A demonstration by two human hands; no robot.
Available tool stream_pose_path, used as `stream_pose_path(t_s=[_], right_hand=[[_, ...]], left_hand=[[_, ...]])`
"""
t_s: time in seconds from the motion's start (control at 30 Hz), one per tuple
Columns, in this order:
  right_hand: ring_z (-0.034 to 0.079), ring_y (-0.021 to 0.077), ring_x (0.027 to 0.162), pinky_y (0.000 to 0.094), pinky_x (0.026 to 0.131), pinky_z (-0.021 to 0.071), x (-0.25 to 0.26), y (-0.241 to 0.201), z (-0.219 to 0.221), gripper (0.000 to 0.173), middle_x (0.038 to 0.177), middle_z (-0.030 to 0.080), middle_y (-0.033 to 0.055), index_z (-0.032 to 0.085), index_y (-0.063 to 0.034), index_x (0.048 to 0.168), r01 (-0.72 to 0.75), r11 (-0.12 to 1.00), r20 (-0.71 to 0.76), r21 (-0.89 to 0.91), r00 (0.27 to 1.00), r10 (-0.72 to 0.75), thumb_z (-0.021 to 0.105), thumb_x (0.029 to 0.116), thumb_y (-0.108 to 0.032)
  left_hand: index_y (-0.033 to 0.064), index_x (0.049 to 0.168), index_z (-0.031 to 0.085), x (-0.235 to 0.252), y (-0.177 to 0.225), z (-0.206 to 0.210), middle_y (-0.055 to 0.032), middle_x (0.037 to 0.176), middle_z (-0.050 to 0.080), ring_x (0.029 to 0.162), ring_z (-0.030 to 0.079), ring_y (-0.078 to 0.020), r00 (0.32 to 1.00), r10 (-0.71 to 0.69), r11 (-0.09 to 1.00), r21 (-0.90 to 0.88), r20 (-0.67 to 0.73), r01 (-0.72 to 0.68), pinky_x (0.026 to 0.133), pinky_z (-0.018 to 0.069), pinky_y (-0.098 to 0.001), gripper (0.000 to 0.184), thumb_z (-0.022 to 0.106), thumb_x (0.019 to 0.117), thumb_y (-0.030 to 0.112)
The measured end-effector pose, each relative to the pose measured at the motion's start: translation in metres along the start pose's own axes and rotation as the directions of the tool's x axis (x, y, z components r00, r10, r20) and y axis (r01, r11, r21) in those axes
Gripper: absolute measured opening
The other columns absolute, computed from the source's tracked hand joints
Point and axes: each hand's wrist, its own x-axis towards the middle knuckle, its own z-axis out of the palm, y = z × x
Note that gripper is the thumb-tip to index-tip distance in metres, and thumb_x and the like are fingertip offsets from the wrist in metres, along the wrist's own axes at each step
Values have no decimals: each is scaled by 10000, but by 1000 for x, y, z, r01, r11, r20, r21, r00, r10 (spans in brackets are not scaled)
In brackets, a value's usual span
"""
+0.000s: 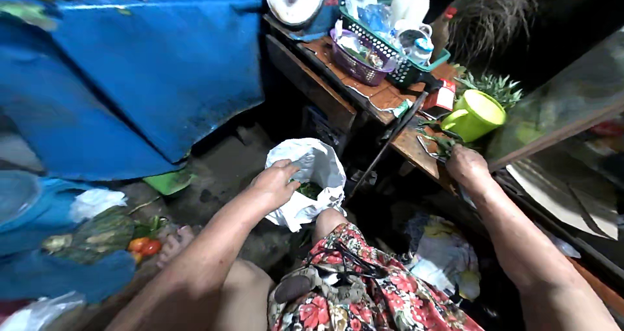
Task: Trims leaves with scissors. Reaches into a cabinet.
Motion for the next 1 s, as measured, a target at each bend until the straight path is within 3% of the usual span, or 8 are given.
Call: stream_pose_path(t_s=[0.3, 0.5, 0.63, 0.7, 0.77, 0.83, 0.9, 1.0], right_hand=[[638, 491, 1128, 659, 908, 494, -1, -2, -12, 317, 1144, 658, 312, 553, 65, 1265, 35, 999, -45, -33, 998, -37, 527, 999, -106], [653, 520, 1046, 686, 823, 511, 3, 4, -23, 272, 1096, 656, 314, 555, 15, 1265, 35, 994, -218, 107, 976, -11, 467, 1043, -114], [658, 545, 975, 721, 796, 496, -7, 4, -38, 336, 1073, 661, 333, 556, -22, 1347, 193, 935, -342, 298, 936, -84, 522, 1032, -133], [684, 424, 897, 628, 775, 540, -22, -7, -44, 459, 1082, 685, 259, 508, -65, 1455, 335, 804, -357, 491, 919, -165, 587, 1005, -108], [669, 242, 770, 456, 662, 573, -47, -31, -45, 586, 1033, 694, 141, 428, -138, 1526, 410, 566, -312, 716, 912, -266, 620, 976, -82], [655, 175, 680, 359, 566, 556, -77, -65, -39, 732, 962, 710, 94, 353, -204, 1582, 399, 325, -274, 857, 889, -368, 658, 933, -58], [680, 143, 750, 333, 638, 594, -103, -97, -29, 845, 1035, 712, 72, 259, -213, 1615, 351, 161, -235, 922, 841, -487, 700, 912, -52], [692, 90, 773, 275, 708, 599, -128, -138, -6, 940, 936, 725, 48, 145, -139, 1636, 313, -35, -265, 949, 733, -626, 720, 899, -41]], left_hand=[[60, 1375, 624, 1, -12, 2, -191, 1498, 504, 1307, 565, -359, 1000, 2, 1000, 14, -10, -1, 1066, 472, -552, 367, 617, 1032, 189], [49, 1376, 624, 2, -13, -1, -204, 1504, 498, 1346, 532, -365, 1000, -5, 1000, 24, 2, 5, 1098, 446, -545, 373, 620, 1033, 196], [43, 1351, 643, 2, -13, 0, -205, 1479, 525, 1354, 526, -376, 998, 33, 999, 6, -46, -33, 1105, 433, -565, 348, 620, 1031, 176], [34, 1321, 661, 0, -10, -1, -196, 1432, 571, 1290, 577, -368, 993, 61, 997, -45, -97, -65, 1076, 455, -564, 320, 618, 1032, 165], [34, 1280, 681, -5, 1, -2, -193, 1353, 618, 1137, 651, -350, 988, 59, 986, -146, -145, -81, 989, 508, -557, 285, 617, 1035, 164], [34, 1248, 691, -12, 16, -2, -186, 1273, 644, 1033, 668, -321, 985, 42, 955, -283, -167, -89, 927, 531, -542, 266, 606, 1042, 179], [34, 1236, 690, -19, 29, 1, -164, 1207, 669, 986, 685, -281, 986, 46, 897, -427, -161, -112, 905, 559, -518, 268, 599, 1046, 200], [44, 1250, 671, -27, 44, 9, -119, 1136, 712, 927, 705, -203, 994, 83, 790, -603, -69, -108, 862, 587, -436, 292, 596, 1041, 233]])
